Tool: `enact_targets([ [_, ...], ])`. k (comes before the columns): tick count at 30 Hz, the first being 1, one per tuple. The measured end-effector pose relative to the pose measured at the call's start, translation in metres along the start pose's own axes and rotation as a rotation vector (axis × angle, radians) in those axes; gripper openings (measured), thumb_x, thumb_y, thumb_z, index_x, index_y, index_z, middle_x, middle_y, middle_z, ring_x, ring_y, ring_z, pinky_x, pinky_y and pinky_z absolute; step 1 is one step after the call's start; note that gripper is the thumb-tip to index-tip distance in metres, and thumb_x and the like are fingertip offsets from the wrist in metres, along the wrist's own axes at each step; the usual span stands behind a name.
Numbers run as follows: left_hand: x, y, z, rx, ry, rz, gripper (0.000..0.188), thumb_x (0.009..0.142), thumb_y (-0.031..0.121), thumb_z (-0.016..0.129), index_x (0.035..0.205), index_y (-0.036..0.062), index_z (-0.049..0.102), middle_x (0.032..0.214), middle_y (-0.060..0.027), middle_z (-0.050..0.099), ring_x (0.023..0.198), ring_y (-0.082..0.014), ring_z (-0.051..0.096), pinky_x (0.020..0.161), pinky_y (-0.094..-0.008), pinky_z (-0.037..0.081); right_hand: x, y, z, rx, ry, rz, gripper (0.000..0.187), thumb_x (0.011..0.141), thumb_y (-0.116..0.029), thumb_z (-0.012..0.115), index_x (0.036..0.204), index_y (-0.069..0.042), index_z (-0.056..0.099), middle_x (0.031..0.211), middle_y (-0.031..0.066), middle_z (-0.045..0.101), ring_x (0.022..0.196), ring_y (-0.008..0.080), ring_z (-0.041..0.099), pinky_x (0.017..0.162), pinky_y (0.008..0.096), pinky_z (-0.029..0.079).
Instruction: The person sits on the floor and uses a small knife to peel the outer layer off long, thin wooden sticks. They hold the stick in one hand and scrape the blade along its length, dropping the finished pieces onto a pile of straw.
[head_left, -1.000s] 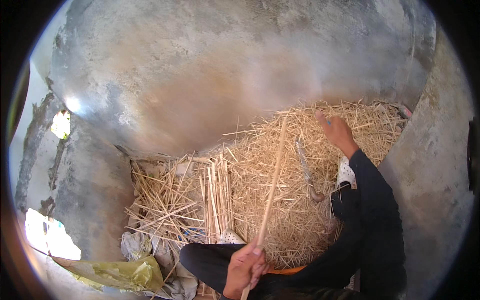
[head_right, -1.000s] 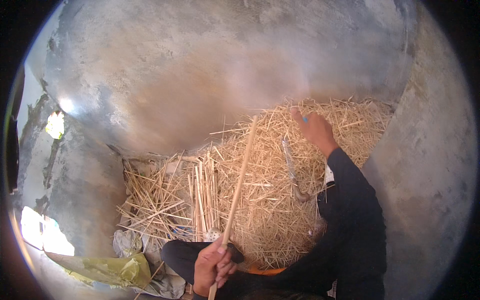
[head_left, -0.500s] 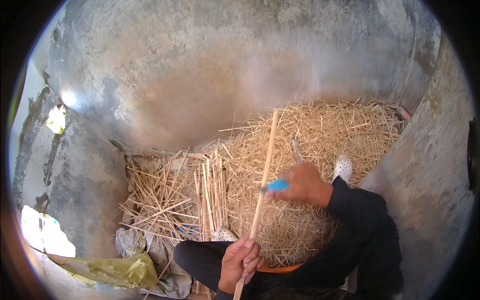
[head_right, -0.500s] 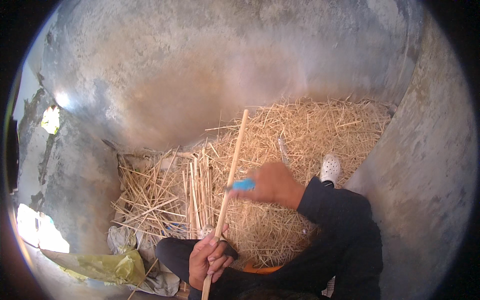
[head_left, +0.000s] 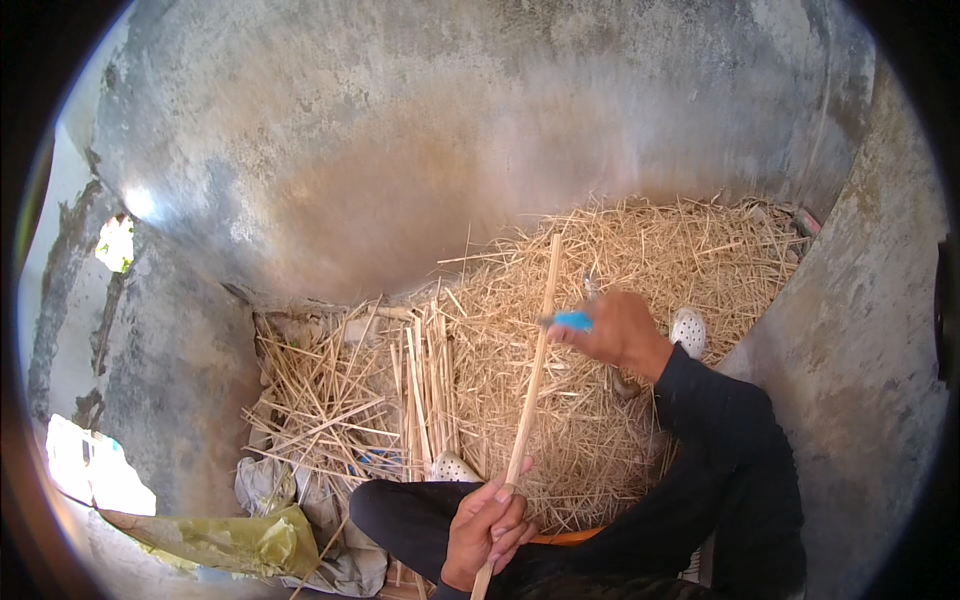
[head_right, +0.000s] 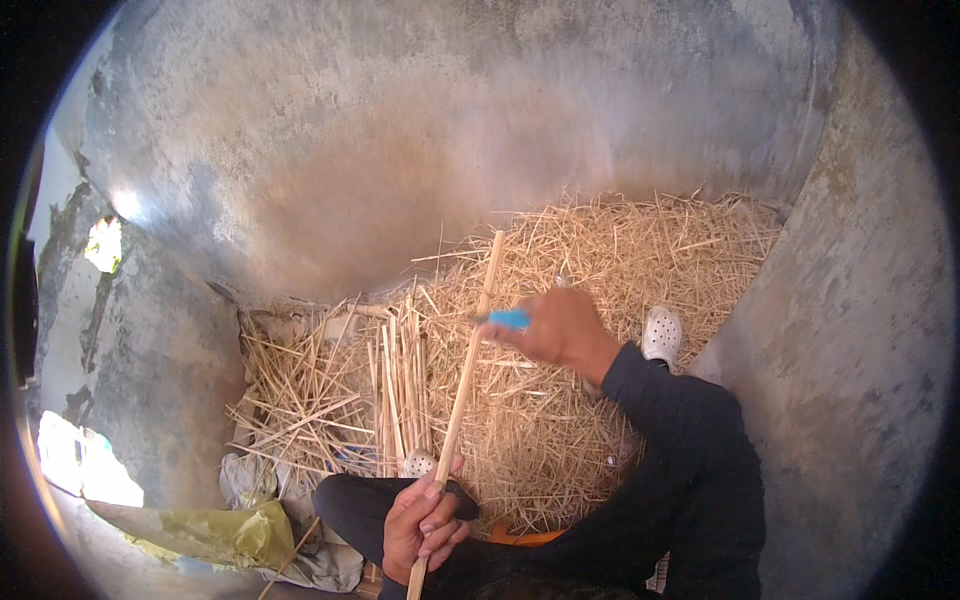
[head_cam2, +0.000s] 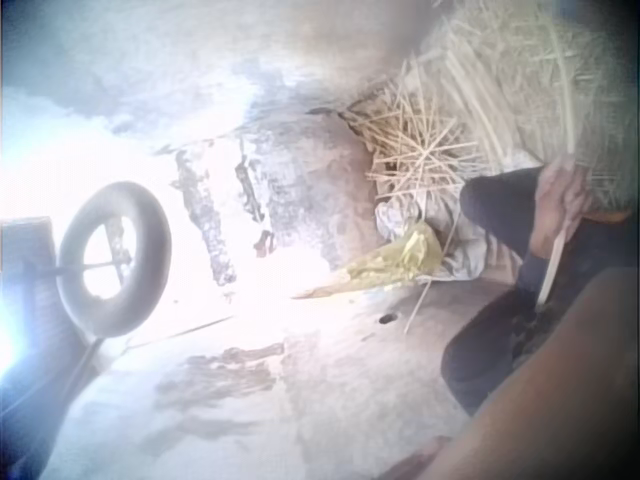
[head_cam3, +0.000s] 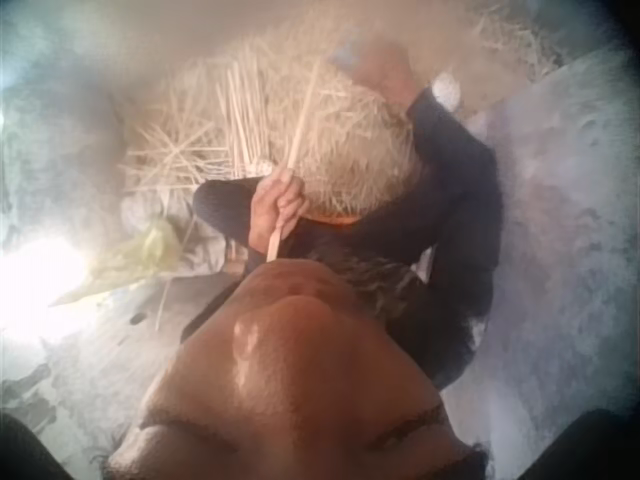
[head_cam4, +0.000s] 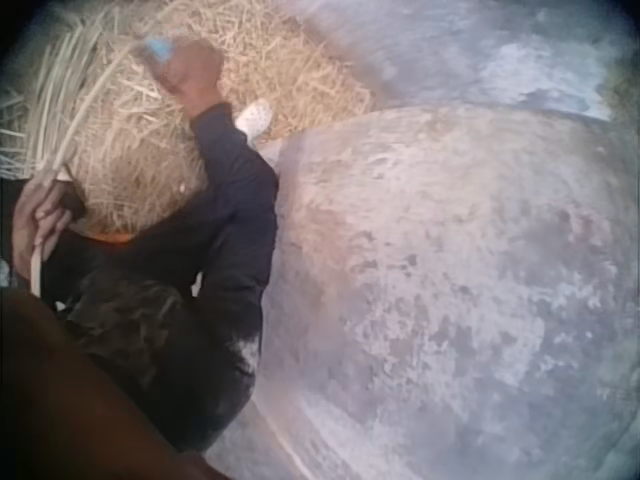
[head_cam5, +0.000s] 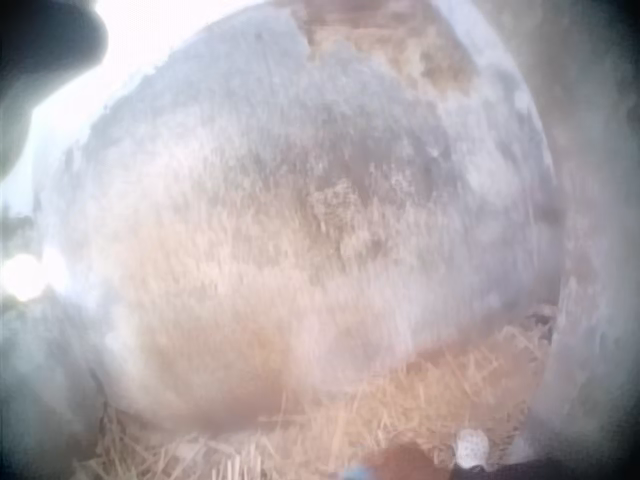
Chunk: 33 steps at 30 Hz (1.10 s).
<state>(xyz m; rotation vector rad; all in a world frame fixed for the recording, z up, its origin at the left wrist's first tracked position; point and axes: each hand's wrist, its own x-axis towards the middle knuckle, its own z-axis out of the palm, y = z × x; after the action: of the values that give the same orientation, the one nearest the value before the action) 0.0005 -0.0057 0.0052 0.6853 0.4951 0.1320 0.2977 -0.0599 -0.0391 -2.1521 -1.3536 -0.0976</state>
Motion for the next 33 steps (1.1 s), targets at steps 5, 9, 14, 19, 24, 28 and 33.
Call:
enact_targets([
  [5,-0.007,-0.002,-0.001,-0.003,-0.007,-0.006,0.045,0.098,0.015,0.039,0.139,-0.0030,0.032,0.056,0.0051,0.031,0.036,-0.0036,0.028,0.049,-0.0212,0.031,0.004,0.009,0.009,0.003,0.037,0.024,0.081,0.076,-0.084,0.032,0.059,-0.010,0.062,0.044,-0.0007,0.043,0.038,0.0150,0.043,0.039,0.0322,0.034],
  [9,-0.017,-0.003,0.009,0.039,-0.061,-0.082,0.044,0.098,0.015,0.039,0.138,-0.0025,0.033,0.055,0.0045,0.031,0.036,-0.0040,0.028,0.048,-0.0219,0.032,0.034,0.082,-0.013,-0.014,0.130,0.382,0.081,0.079,-0.081,0.030,0.050,-0.007,0.050,0.046,0.0032,0.041,0.044,0.0168,0.043,0.045,0.0367,0.035],
  [14,-0.008,0.000,0.001,0.096,0.012,-0.048,0.043,0.097,0.015,0.040,0.137,-0.0011,0.035,0.055,0.0032,0.034,0.034,-0.0050,0.031,0.048,-0.0240,0.036,0.030,0.134,-0.028,0.137,0.279,0.576,0.077,0.085,-0.072,0.037,0.049,-0.005,0.045,0.044,0.0050,0.039,0.042,0.0192,0.039,0.045,0.0373,0.032],
  [19,0.011,0.008,-0.001,0.046,0.041,0.038,0.045,0.097,0.013,0.039,0.140,-0.0002,0.031,0.057,0.0028,0.034,0.034,-0.0051,0.033,0.044,-0.0206,0.034,-0.012,0.005,-0.001,0.234,0.066,0.036,0.060,0.081,-0.062,0.055,0.058,-0.007,0.060,0.048,0.0101,0.052,0.048,0.0241,0.056,0.048,0.0345,0.042],
  [24,0.010,0.005,0.009,0.229,0.049,0.056,0.049,0.098,0.015,0.042,0.142,0.0013,0.028,0.059,0.0036,0.032,0.041,-0.0038,0.029,0.040,-0.0173,0.027,-0.013,-0.019,0.011,0.035,-0.045,-0.115,0.069,0.065,-0.079,0.056,0.054,-0.011,0.059,0.043,0.0082,0.050,0.041,0.0263,0.054,0.044,0.0379,0.043],
  [28,0.011,0.005,0.003,0.267,0.054,0.064,0.048,0.098,0.015,0.043,0.142,0.0012,0.029,0.059,0.0035,0.032,0.043,-0.0041,0.029,0.041,-0.0172,0.027,-0.013,-0.018,0.021,0.009,0.028,-0.156,0.072,0.069,-0.082,0.048,0.051,-0.012,0.055,0.043,0.0054,0.048,0.039,0.0230,0.052,0.042,0.0356,0.041],
  [33,0.000,-0.005,0.009,0.231,-0.009,-0.001,0.046,0.098,0.015,0.043,0.140,0.0008,0.032,0.058,0.0032,0.031,0.043,-0.0044,0.029,0.043,-0.0175,0.028,0.014,0.043,0.022,-0.027,-0.028,0.234,0.072,0.075,-0.079,0.043,0.052,-0.013,0.057,0.043,0.0021,0.049,0.039,0.0198,0.048,0.039,0.0328,0.036],
])
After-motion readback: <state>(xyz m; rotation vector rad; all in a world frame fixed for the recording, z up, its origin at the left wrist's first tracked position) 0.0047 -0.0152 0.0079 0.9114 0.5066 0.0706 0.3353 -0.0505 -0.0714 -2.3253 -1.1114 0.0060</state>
